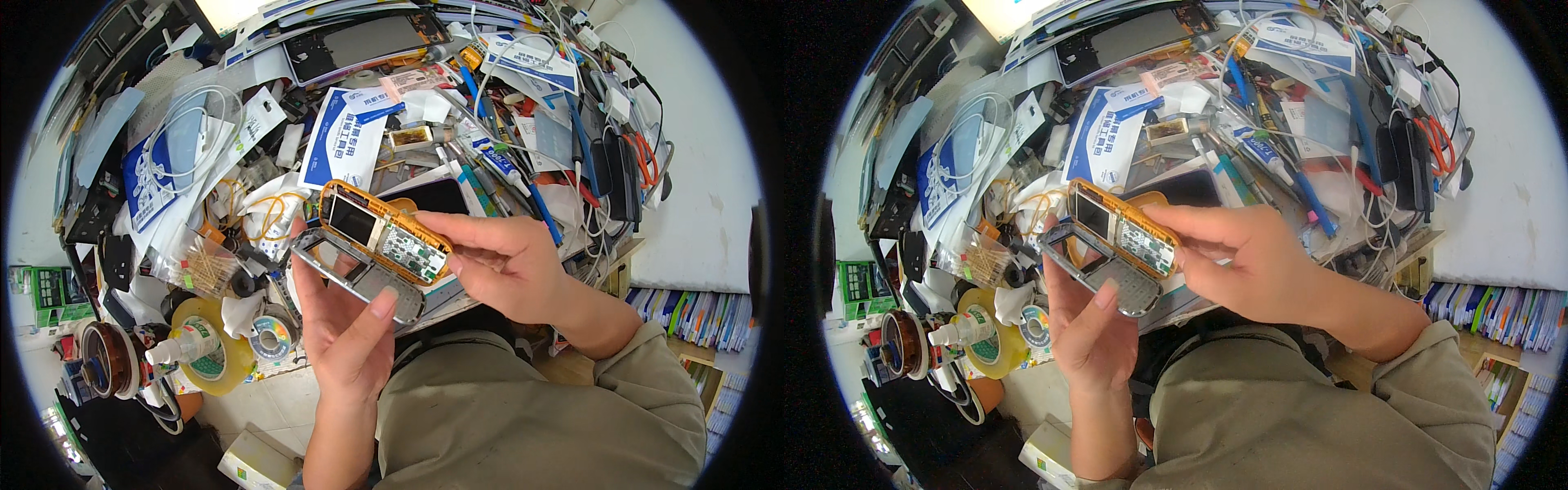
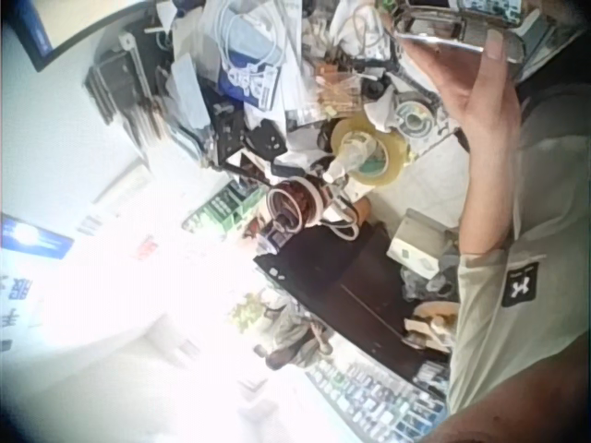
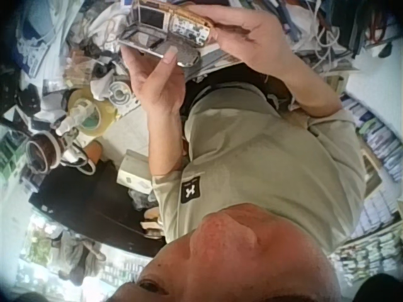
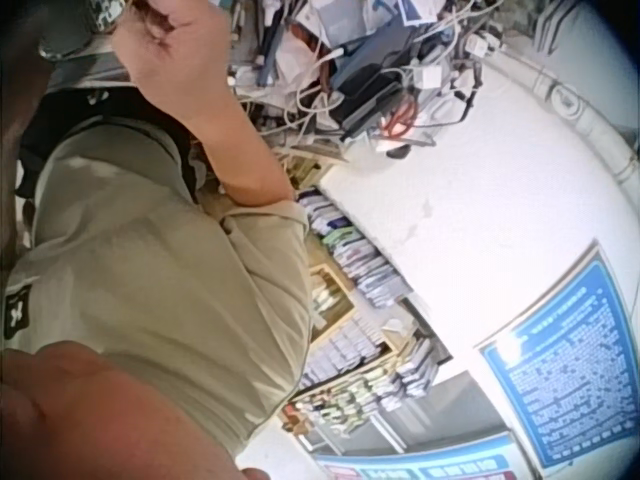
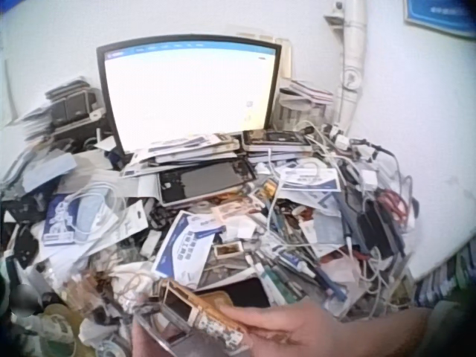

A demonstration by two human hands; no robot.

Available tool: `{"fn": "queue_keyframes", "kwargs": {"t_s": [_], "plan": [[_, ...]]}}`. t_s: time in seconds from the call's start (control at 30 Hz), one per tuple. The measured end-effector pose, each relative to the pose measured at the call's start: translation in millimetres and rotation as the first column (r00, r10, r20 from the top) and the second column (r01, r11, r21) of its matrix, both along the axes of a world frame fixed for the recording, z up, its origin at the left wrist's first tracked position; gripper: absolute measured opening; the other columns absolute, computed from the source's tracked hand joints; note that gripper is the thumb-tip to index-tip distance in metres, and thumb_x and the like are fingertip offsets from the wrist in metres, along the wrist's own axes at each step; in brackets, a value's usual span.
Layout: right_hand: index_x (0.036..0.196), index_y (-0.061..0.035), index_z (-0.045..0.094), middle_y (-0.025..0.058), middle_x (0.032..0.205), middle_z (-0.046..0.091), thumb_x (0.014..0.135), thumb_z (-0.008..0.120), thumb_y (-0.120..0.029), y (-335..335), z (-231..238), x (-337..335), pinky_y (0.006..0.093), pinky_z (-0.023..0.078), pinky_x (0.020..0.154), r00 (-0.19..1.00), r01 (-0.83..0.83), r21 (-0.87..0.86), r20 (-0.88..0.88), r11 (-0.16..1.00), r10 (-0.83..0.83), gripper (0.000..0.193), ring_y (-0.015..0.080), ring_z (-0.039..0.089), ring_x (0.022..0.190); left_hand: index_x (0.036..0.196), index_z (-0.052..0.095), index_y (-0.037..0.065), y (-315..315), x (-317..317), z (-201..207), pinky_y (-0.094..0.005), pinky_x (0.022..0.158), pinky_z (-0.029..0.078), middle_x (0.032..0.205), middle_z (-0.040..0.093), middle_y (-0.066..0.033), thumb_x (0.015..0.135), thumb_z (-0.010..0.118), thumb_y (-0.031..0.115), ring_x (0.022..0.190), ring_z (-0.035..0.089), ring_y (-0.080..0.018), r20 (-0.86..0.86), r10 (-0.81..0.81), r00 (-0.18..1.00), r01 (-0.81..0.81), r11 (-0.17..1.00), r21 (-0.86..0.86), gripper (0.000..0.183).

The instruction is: The person disassembles a yellow mobile phone by removing the back cover, battery, and internal components. They use tweezers to carefully extract the motherboard and other parts, placing them on a cluttered workbench.

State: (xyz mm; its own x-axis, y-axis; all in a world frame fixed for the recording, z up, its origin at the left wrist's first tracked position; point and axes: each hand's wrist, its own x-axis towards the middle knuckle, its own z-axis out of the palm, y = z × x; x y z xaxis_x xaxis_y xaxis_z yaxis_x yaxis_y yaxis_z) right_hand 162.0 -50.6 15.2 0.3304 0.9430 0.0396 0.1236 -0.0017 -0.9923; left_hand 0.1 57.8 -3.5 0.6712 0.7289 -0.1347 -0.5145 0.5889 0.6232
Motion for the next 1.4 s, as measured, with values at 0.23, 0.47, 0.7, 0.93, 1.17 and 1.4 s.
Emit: {"fn": "queue_keyframes", "kwargs": {"t_s": [0.23, 0.47, 0.7, 0.93, 1.17, 1.4], "plan": [[0.141, 0.0115, 0.053, 0.0196, 0.132, 0.065, 0.095, 0.049, 0.007, 1.4, -0.8, 5.0, 0.0342, 0.053, 0.101, 0.916, 0.029, 0.048, -0.401, 0.998, -0.008, 0.046, 0.0219, 0.067, 0.116, 0.164, 0.014, 0.017, 0.8, -6.0, -1.4, -0.0574, 0.116, 0.038, 0.158, 0.034, -0.0238, 0.104, 0.035, 0.057, 0.144, 0.04, -0.0406, 0.167, 0.012, 0.986, 0.014, 0.988, -0.153, 0.074], [0.139, 0.013, 0.053, 0.0231, 0.132, 0.065, 0.093, 0.049, 0.005, -8.0, -3.5, 15.7, 0.0382, 0.059, 0.095, 0.928, 0.12, -0.011, -0.354, 0.993, -0.116, 0.047, 0.0258, 0.07, 0.113, 0.148, 0.038, 0.01, 7.5, -24.5, -6.6, -0.0553, 0.098, 0.055, 0.13, 0.059, -0.037, 0.105, 0.026, 0.064, 0.117, 0.064, -0.0467, -0.149, 0.167, 0.975, -0.196, 0.959, -0.206, 0.071], [0.139, 0.0114, 0.054, 0.0239, 0.131, 0.064, 0.094, 0.052, 0.002, -24.2, -15.5, 33.6, 0.0393, 0.062, 0.091, 0.853, 0.212, -0.007, -0.486, 0.977, -0.189, 0.046, 0.0282, 0.07, 0.11, 0.132, 0.053, 0.008, 6.7, -47.2, -0.1, -0.0429, 0.07, 0.061, 0.1, 0.071, -0.0245, 0.108, 0.024, 0.058, 0.084, 0.073, -0.0365, -0.377, 0.13, 0.917, -0.178, 0.979, -0.096, 0.063], [0.138, 0.0144, 0.052, 0.0272, 0.132, 0.062, 0.094, 0.051, 0.002, -31.4, -14.7, 36.0, 0.0421, 0.062, 0.09, 0.82, 0.253, 0.007, -0.532, 0.967, -0.211, 0.047, 0.0307, 0.07, 0.111, 0.159, 0.024, -0.001, 12.8, -36.3, 11.8, -0.0567, 0.118, 0.034, 0.159, 0.031, -0.0305, 0.11, 0.037, 0.029, 0.149, 0.032, -0.0437, -0.125, 0.014, 0.992, -0.017, 0.999, -0.031, 0.059], [0.138, 0.0162, 0.052, 0.029, 0.131, 0.063, 0.091, 0.049, 0.002, -34.5, -7.2, 37.2, 0.0403, 0.064, 0.088, 0.818, 0.277, -0.005, -0.524, 0.961, -0.239, 0.049, 0.0309, 0.071, 0.109, 0.152, 0.038, -0.006, 7.0, -21.7, 15.0, -0.0524, 0.113, 0.045, 0.154, 0.042, -0.0276, 0.106, 0.044, 0.003, 0.143, 0.045, -0.0388, -0.166, -0.036, 0.986, 0.031, 0.999, -0.03, 0.047], [0.138, 0.0154, 0.052, 0.0277, 0.132, 0.063, 0.09, 0.052, 0.003, -42.0, -11.5, 42.4, 0.0419, 0.063, 0.089, 0.782, 0.244, -0.026, -0.586, 0.969, -0.213, 0.049, 0.0307, 0.07, 0.111, 0.145, 0.049, -0.003, -15.6, -11.6, 3.0, -0.0446, 0.1, 0.058, 0.135, 0.062, -0.022, 0.107, 0.051, 0.009, 0.121, 0.066, -0.0311, -0.441, 0.045, 0.896, -0.064, 0.998, -0.028, 0.04]]}}
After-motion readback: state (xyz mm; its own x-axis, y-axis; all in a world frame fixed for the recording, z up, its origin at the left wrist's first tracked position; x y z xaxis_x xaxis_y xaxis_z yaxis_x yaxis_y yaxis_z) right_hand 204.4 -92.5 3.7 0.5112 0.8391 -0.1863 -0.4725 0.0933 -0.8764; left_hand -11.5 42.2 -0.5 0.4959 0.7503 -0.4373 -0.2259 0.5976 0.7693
